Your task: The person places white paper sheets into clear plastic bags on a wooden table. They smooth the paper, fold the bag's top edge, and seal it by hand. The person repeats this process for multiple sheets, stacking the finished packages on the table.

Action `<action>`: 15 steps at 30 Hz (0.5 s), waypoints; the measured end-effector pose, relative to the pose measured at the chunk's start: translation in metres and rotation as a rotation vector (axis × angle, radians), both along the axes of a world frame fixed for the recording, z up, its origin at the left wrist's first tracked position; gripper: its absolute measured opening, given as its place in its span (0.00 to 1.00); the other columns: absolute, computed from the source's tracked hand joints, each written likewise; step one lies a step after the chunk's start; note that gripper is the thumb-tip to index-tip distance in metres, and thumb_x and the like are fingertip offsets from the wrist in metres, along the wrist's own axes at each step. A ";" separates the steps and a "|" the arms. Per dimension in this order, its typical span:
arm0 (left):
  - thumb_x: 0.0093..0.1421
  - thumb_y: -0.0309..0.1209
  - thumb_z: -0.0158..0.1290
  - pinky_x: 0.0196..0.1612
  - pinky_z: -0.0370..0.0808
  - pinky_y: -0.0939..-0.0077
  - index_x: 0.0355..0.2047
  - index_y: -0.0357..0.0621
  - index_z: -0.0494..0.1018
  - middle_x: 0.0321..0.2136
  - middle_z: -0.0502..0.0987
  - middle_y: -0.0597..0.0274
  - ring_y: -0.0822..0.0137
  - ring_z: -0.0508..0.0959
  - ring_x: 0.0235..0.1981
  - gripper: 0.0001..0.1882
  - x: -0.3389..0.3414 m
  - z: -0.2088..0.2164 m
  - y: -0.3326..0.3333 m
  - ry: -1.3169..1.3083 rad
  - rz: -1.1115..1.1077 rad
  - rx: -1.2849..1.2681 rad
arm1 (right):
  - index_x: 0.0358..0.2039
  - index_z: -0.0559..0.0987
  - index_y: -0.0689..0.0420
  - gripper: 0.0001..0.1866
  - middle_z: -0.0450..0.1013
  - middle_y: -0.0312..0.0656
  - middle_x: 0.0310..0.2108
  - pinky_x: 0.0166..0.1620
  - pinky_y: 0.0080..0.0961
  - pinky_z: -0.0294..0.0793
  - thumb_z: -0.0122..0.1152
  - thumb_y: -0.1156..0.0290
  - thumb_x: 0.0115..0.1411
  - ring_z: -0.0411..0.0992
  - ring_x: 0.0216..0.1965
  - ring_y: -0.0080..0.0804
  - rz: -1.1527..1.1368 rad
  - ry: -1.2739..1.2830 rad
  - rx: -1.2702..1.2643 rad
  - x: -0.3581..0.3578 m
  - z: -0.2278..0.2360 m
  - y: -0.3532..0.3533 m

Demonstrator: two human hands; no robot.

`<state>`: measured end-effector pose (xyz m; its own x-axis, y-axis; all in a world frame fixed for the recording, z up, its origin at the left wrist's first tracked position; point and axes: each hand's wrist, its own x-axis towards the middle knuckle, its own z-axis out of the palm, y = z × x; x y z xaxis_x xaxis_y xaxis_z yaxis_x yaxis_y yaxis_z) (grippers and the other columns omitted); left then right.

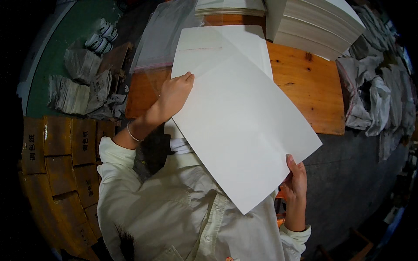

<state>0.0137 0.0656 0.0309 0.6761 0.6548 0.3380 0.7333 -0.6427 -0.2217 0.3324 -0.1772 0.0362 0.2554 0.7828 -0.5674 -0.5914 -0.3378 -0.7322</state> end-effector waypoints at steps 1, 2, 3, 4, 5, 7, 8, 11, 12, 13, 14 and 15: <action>0.40 0.18 0.56 0.27 0.77 0.80 0.26 0.36 0.74 0.27 0.78 0.55 0.67 0.80 0.27 0.09 0.001 0.000 0.001 0.017 0.024 -0.032 | 0.48 0.71 0.60 0.16 0.75 0.38 0.38 0.31 0.20 0.77 0.55 0.67 0.63 0.75 0.35 0.24 -0.003 -0.003 -0.001 0.000 0.001 0.000; 0.40 0.18 0.56 0.25 0.77 0.80 0.24 0.38 0.73 0.26 0.77 0.56 0.67 0.80 0.26 0.08 0.002 -0.001 0.003 0.032 0.030 -0.026 | 0.48 0.71 0.60 0.16 0.75 0.38 0.38 0.32 0.21 0.77 0.55 0.67 0.63 0.75 0.35 0.24 -0.005 -0.006 -0.002 -0.001 0.002 0.000; 0.40 0.19 0.56 0.24 0.76 0.81 0.22 0.39 0.73 0.24 0.76 0.58 0.68 0.80 0.24 0.07 0.002 -0.002 0.006 0.048 0.036 -0.019 | 0.48 0.71 0.60 0.16 0.75 0.38 0.38 0.33 0.21 0.77 0.55 0.67 0.63 0.75 0.36 0.24 -0.008 -0.008 -0.003 -0.002 0.004 0.000; 0.39 0.19 0.56 0.23 0.76 0.81 0.20 0.40 0.72 0.22 0.75 0.59 0.69 0.80 0.23 0.06 0.002 -0.003 0.008 0.064 0.043 -0.013 | 0.48 0.71 0.60 0.16 0.75 0.38 0.38 0.34 0.21 0.77 0.55 0.67 0.63 0.75 0.36 0.24 -0.023 -0.008 -0.010 -0.002 0.003 0.000; 0.39 0.19 0.56 0.23 0.76 0.82 0.20 0.40 0.71 0.22 0.75 0.60 0.69 0.80 0.24 0.06 0.003 -0.002 0.007 0.045 0.031 0.005 | 0.48 0.71 0.60 0.16 0.75 0.38 0.38 0.35 0.21 0.77 0.55 0.67 0.63 0.75 0.36 0.24 -0.038 -0.008 -0.017 -0.002 0.001 0.000; 0.38 0.19 0.56 0.22 0.75 0.83 0.18 0.41 0.71 0.21 0.75 0.62 0.71 0.79 0.25 0.06 0.008 -0.002 0.007 0.006 0.003 0.043 | 0.48 0.71 0.60 0.16 0.75 0.38 0.38 0.36 0.21 0.77 0.55 0.67 0.63 0.74 0.37 0.24 -0.057 0.004 -0.015 -0.003 -0.001 0.000; 0.38 0.19 0.56 0.22 0.75 0.84 0.18 0.41 0.71 0.21 0.75 0.62 0.71 0.79 0.26 0.06 0.010 -0.001 0.008 -0.025 -0.029 0.089 | 0.49 0.71 0.60 0.16 0.75 0.38 0.38 0.36 0.21 0.76 0.55 0.67 0.63 0.74 0.37 0.24 -0.060 0.017 -0.006 -0.005 0.000 0.000; 0.38 0.20 0.56 0.22 0.75 0.85 0.19 0.41 0.71 0.21 0.75 0.63 0.72 0.79 0.28 0.06 0.013 0.003 0.006 -0.070 -0.082 0.172 | 0.49 0.71 0.61 0.16 0.75 0.37 0.38 0.37 0.21 0.76 0.55 0.68 0.63 0.74 0.37 0.24 -0.060 0.028 0.011 -0.012 0.005 0.005; 0.38 0.20 0.56 0.22 0.75 0.85 0.20 0.40 0.72 0.21 0.75 0.64 0.73 0.79 0.29 0.06 0.014 0.005 0.004 -0.058 -0.080 0.162 | 0.49 0.71 0.61 0.16 0.75 0.37 0.38 0.36 0.21 0.76 0.55 0.68 0.63 0.74 0.37 0.24 -0.062 0.025 0.014 -0.014 0.006 0.006; 0.38 0.20 0.56 0.22 0.75 0.85 0.21 0.39 0.73 0.22 0.75 0.64 0.73 0.79 0.30 0.06 0.015 0.008 0.001 -0.046 -0.079 0.153 | 0.48 0.71 0.60 0.15 0.75 0.36 0.37 0.34 0.20 0.76 0.55 0.68 0.63 0.74 0.35 0.23 -0.060 0.036 0.018 -0.013 0.004 0.006; 0.39 0.21 0.56 0.22 0.75 0.85 0.23 0.39 0.74 0.23 0.76 0.63 0.73 0.79 0.31 0.07 0.016 0.011 -0.002 -0.068 -0.092 0.167 | 0.48 0.71 0.60 0.15 0.75 0.36 0.36 0.33 0.19 0.75 0.54 0.68 0.63 0.74 0.34 0.22 -0.058 0.047 0.022 -0.012 0.000 0.006; 0.40 0.21 0.56 0.23 0.75 0.85 0.24 0.38 0.75 0.24 0.76 0.62 0.73 0.79 0.31 0.08 0.017 0.013 -0.005 -0.088 -0.103 0.181 | 0.47 0.71 0.60 0.14 0.75 0.36 0.35 0.31 0.18 0.75 0.54 0.68 0.63 0.74 0.32 0.21 -0.054 0.059 0.027 -0.012 -0.003 0.006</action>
<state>0.0303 0.0604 0.0436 0.6988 0.5071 0.5044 0.6876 -0.6706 -0.2784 0.3202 -0.1711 0.0332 0.2640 0.7840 -0.5618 -0.6507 -0.2852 -0.7037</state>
